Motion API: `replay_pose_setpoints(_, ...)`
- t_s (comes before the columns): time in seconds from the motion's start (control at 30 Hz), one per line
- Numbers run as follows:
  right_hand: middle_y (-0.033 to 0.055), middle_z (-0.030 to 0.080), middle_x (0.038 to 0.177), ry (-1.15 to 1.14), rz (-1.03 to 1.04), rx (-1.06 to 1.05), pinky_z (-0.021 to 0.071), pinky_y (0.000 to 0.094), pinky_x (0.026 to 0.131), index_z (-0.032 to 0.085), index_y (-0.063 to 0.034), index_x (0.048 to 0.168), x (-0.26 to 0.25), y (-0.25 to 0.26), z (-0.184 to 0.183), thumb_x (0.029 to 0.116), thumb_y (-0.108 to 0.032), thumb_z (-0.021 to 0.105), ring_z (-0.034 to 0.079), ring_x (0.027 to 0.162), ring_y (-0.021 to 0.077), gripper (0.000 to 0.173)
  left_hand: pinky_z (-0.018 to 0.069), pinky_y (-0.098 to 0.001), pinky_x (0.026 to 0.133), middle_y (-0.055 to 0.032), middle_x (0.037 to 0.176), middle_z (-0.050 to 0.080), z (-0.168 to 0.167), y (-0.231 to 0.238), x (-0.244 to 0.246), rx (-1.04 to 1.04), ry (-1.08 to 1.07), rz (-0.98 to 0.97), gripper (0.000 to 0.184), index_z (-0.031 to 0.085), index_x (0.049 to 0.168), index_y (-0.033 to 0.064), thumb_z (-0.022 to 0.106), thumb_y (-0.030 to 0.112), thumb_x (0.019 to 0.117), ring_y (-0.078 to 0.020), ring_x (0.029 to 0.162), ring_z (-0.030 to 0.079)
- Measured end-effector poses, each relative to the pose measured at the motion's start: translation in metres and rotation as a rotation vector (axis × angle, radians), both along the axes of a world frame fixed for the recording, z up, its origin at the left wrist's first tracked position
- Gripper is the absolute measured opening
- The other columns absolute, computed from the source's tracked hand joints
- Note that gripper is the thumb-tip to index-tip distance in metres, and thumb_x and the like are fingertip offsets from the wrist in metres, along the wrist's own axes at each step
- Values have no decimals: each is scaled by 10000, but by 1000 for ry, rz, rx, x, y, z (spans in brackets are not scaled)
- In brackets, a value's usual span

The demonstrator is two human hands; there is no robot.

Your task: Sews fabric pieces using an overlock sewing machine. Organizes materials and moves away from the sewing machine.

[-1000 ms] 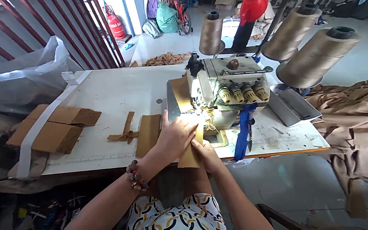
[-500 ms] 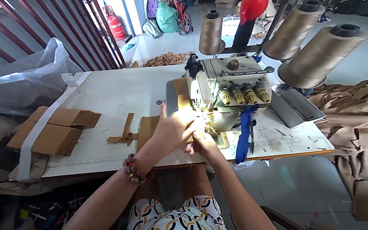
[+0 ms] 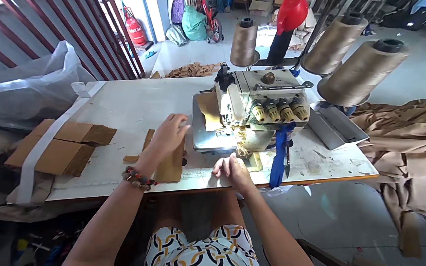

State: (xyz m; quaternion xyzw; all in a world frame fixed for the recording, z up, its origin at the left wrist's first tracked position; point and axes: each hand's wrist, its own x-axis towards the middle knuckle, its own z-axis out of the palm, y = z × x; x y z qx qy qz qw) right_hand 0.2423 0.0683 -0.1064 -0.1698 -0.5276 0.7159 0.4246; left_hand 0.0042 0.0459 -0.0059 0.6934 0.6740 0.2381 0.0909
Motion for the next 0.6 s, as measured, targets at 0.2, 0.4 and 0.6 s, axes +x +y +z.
replay_pose_setpoints(0.2,-5,734,820,-23,17,19,588,295,816,572,-162,688,-4,0,-1,1092,-290,128,715,826,116,615,504,-629,868,-234,1036,643,-66,0,-45,-146,149,82,155,650,1075,-18,579,116,1044,-441,999,644)
replay_pose_setpoints(0.4,68,720,1053,-209,-6,106,583,301,893,655,39,1093,-6,-5,13,1087,-251,317,699,960,113,445,451,-624,958,-251,1136,610,-52,-16,-24,343,49,8,216,599,1028,-55,467,116,1030,-435,1101,594)
replay_pose_setpoints(0.6,78,614,1293,-137,97,-139,499,279,1041,393,79,1391,-13,-31,21,998,-593,433,601,1200,76,780,336,-708,1104,-128,1094,730,-26,-19,64,441,166,-272,202,723,1027,27,574,159,992,-312,1119,691)
